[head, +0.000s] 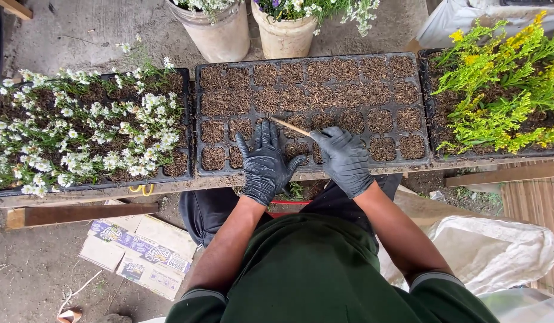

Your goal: Using a small wooden stick to level soil and create indentations in a multi-cell seed tray.

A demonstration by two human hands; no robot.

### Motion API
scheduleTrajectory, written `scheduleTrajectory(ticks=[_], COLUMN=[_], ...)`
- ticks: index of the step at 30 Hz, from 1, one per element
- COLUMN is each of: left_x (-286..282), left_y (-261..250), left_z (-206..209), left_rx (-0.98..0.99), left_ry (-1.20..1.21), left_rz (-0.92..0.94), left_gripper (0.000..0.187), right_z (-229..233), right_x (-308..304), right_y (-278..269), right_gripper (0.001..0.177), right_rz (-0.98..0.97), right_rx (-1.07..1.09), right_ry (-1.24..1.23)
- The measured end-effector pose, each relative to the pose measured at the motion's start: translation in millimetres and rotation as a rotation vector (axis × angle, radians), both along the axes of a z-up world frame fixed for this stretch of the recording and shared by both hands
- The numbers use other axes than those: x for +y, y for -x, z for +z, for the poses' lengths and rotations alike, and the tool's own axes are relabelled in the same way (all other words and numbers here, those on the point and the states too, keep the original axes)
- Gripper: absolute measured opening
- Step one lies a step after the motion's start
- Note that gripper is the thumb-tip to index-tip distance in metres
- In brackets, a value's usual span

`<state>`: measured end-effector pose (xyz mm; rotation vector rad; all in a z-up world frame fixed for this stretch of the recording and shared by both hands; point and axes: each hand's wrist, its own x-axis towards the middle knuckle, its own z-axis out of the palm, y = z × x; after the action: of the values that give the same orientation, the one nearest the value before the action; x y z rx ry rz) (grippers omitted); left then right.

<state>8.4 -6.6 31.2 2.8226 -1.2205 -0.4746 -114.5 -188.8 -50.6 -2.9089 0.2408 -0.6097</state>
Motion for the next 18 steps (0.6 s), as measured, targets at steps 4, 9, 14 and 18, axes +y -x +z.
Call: scheduleTrajectory(ticks=[4,9,14,18], left_x=[0,-5,-4,12], left_y=[1,0,-5,6], left_z=[-7,-5,-12,9], left_rx=[-0.008,-0.042,-0.04,-0.035], left_ry=[0.058,0.072,0.018,0.082], left_rz=[0.021,0.004,-0.009,0.0], left_gripper=[0.104,0.1,0.106,0.102], right_z=[21,16,-1,34], right_x=[2,6,4,51], right_y=[7,10,-4,-28], right_gripper=[0.049,0.048,0.047,0.037], right_rz=[-0.041,-0.09,-0.07,-0.334], right_rx=[0.016,0.032,0.028,0.064], right_ry=[0.042,0.124,0.04,-0.091])
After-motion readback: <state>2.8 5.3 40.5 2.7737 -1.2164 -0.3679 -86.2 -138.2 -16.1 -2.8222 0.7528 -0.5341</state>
